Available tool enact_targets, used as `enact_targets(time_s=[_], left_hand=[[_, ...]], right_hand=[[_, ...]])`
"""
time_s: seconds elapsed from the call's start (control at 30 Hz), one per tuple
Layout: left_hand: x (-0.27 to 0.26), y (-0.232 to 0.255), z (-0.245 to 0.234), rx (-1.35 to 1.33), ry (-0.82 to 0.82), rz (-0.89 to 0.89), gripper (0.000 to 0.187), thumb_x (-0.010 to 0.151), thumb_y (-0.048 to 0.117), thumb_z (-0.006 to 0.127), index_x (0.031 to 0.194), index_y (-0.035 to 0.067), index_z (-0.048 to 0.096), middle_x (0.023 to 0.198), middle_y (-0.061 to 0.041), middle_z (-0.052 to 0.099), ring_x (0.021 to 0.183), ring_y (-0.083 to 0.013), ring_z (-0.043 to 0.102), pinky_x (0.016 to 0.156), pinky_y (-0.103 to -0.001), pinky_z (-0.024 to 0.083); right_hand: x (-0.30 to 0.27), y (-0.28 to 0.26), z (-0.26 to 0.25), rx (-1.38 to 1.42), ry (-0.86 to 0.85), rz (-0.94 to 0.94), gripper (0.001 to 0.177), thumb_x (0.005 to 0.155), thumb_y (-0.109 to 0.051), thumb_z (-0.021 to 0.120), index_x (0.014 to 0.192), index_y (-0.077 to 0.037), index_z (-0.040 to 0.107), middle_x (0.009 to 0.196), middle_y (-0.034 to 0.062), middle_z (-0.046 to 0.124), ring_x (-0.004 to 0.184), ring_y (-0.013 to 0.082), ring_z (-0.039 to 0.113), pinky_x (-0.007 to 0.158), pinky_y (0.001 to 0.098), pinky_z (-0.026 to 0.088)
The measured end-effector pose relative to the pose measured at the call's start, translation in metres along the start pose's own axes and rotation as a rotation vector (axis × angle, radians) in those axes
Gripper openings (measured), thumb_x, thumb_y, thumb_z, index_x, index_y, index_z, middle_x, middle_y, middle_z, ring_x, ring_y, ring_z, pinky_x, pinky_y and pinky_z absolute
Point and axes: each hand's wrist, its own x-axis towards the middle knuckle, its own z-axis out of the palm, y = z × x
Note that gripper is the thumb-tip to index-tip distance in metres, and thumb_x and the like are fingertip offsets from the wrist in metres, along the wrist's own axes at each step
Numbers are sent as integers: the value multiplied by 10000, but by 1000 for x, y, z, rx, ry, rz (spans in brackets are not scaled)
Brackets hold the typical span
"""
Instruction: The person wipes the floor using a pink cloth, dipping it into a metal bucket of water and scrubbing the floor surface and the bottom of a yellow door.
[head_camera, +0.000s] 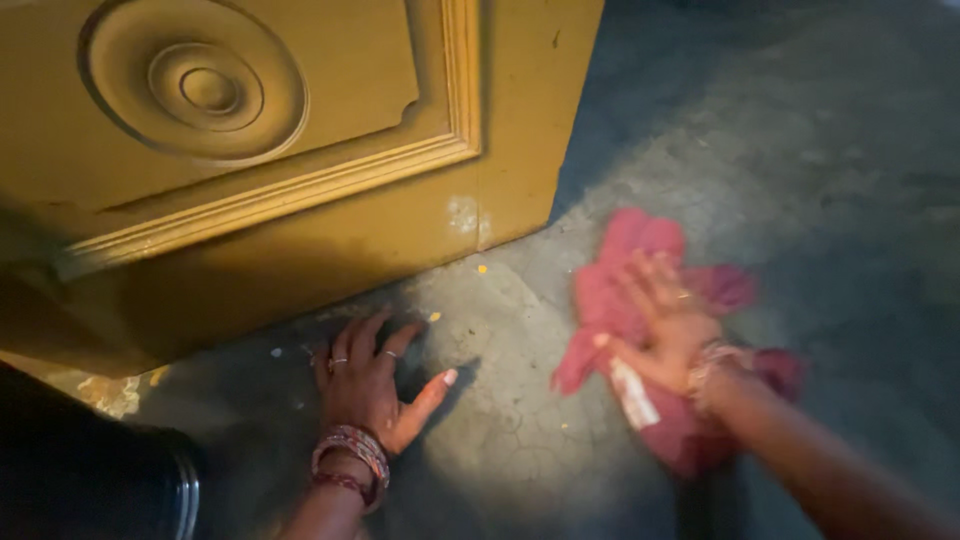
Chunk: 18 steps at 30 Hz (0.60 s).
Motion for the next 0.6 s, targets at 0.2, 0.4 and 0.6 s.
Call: enact_targets(time_s=[0.2,0.4,0.6], left_hand=[[-1,0,-2,-20,-12,27,754,711,638,737,1331,234,593,1429,-128,518,1370,-362,405,1125,-650,223],[-3,-7,-3,-338,153,65,788,880,576,646,1493,122,447,1535,-233,416,1370,-432,411,1123,-563,338],[-1,-3,-2,-78,70,92,713,820,566,680,1416,196,550,1521,-185,446,1348,-424,429,1133,-588,293]], right_hand=[[39,-130,10,83,-48,-335,990,701,-663,748,1476,-113,472,1567,263,353,1459,492,265,1161,598,183],[58,-201,38,235,-261,-486,928,689,-633,740,1431,-106,555,1553,257,410,1503,438,305,1247,584,197],[76,-141,35,230,-183,-456,887,714,-600,747,1430,-111,562,1580,171,436,1503,382,325,1181,569,234]])
